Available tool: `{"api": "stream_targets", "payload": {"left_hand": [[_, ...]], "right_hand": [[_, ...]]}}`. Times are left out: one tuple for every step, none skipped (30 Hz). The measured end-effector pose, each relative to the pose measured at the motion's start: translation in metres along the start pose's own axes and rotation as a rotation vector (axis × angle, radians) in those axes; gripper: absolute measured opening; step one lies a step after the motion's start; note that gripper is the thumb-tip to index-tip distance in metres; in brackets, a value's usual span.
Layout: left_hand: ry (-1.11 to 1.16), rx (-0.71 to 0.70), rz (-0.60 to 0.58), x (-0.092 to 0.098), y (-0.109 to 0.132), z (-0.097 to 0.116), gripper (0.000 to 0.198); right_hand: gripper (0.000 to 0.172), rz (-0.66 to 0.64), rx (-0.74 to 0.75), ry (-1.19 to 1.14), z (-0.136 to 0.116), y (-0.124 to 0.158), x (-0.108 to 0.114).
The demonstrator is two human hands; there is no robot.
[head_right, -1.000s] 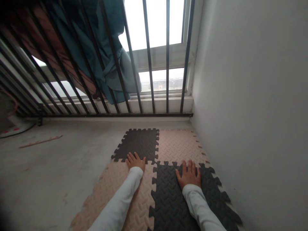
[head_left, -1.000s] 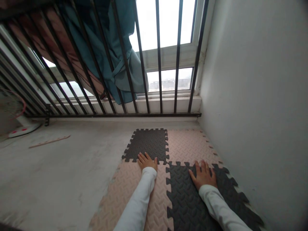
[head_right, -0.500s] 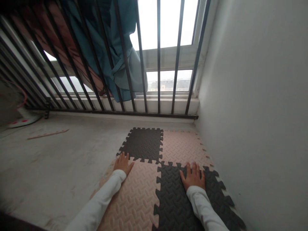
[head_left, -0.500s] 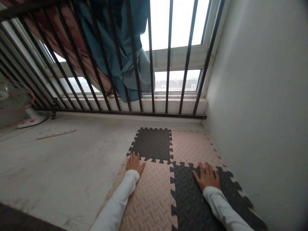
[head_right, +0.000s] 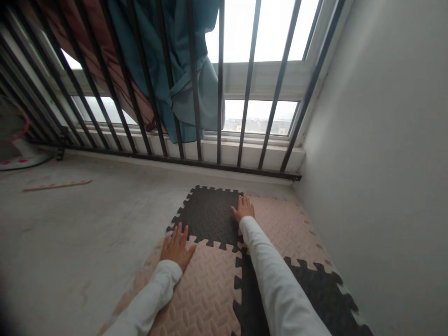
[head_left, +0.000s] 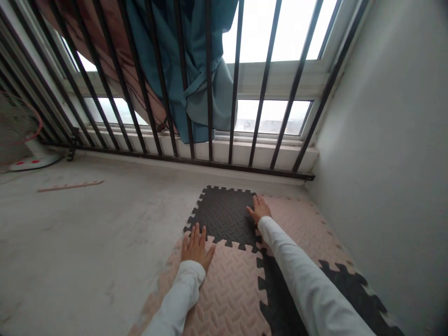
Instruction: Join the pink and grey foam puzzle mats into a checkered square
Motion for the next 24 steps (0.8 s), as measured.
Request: {"api": "stream_targets", "payload": {"left_hand": [[0.004,-0.006,0.003,-0.002,-0.001,-0.001,0.064],[0.007,-0.015,0.007,-0.003,-0.002,-0.001,0.064],[0.009,-0.023,0.011,-0.005,-0.003,-0.002,0.064],[0.011,-0.029,0.016,-0.007,-0.004,-0.002,0.063],[0.015,-0.036,0.022,-0.009,-0.004,-0.003,0.063],[0.02,-0.039,0.029,-0.01,-0.004,-0.004,0.062],[0.025,-0.04,0.038,-0.011,-0.004,-0.004,0.062],[0.029,-0.043,0.049,-0.011,-0.004,-0.005,0.062],[0.033,-0.046,0.061,-0.012,-0.004,-0.005,0.062],[0.035,-0.05,0.068,-0.012,-0.003,-0.005,0.062],[0.036,-0.055,0.072,-0.012,-0.002,-0.005,0.062],[0.037,-0.055,0.076,-0.012,-0.002,-0.005,0.062],[0.037,-0.058,0.078,-0.011,-0.001,-0.004,0.062],[0.037,-0.057,0.082,-0.011,-0.001,-0.004,0.061],[0.036,-0.053,0.088,-0.011,0.0,-0.003,0.061],[0.036,-0.049,0.094,-0.01,0.0,-0.002,0.06],[0.036,-0.044,0.1,-0.01,0.001,-0.002,0.06],[0.037,-0.04,0.102,-0.009,0.001,-0.001,0.059],[0.037,-0.038,0.101,-0.009,0.001,-0.001,0.059],[0.036,-0.033,0.098,-0.009,0.001,-0.001,0.059],[0.034,-0.032,0.094,-0.009,0.0,-0.001,0.059],[0.033,-0.032,0.088,-0.009,0.0,-0.001,0.059],[0.035,-0.035,0.076,-0.01,-0.001,-0.002,0.06],[0.038,-0.04,0.058,-0.01,-0.002,-0.002,0.06]], "right_hand": [[0.066,-0.019,-0.003,-0.011,-0.004,-0.013,0.001],[0.067,-0.038,-0.011,-0.019,-0.005,-0.024,0.0],[0.068,-0.056,-0.02,-0.026,-0.005,-0.032,-0.003],[0.069,-0.065,-0.027,-0.027,-0.004,-0.038,-0.006],[0.071,-0.063,-0.032,-0.022,-0.003,-0.041,-0.01],[0.073,-0.056,-0.034,-0.012,-0.001,-0.042,-0.015],[0.075,-0.048,-0.032,0.003,0.0,-0.042,-0.019],[0.077,-0.038,-0.027,0.022,0.002,-0.041,-0.024],[0.079,-0.029,-0.022,0.04,0.003,-0.04,-0.027],[0.08,-0.027,-0.019,0.055,0.003,-0.039,-0.029],[0.081,-0.028,-0.016,0.065,0.003,-0.039,-0.03],[0.081,-0.026,-0.013,0.076,0.003,-0.039,-0.031],[0.082,-0.021,-0.011,0.087,0.003,-0.04,-0.03],[0.082,-0.016,-0.007,0.096,0.003,-0.041,-0.03],[0.082,-0.013,-0.001,0.099,0.003,-0.043,-0.029],[0.082,-0.009,0.003,0.096,0.003,-0.044,-0.029],[0.082,-0.003,0.005,0.087,0.004,-0.046,-0.029],[0.082,0.004,0.003,0.073,0.004,-0.048,-0.03],[0.082,0.013,0.002,0.06,0.005,-0.049,-0.03],[0.081,0.022,0.003,0.05,0.006,-0.05,-0.031],[0.081,0.028,0.007,0.045,0.007,-0.051,-0.031],[0.082,0.031,0.01,0.046,0.007,-0.052,-0.032],[0.081,0.029,0.014,0.05,0.007,-0.052,-0.032],[0.081,0.025,0.015,0.055,0.007,-0.052,-0.032]]}}
Point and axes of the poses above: each hand's wrist, its own y-axis away from the middle knuckle, its own x-axis out of the back of the hand, z = x × y, the point moved 4 cm from there along -y, towards the middle knuckle, and after that the axes turned 12 degrees about -z, right-handed, at the moved point
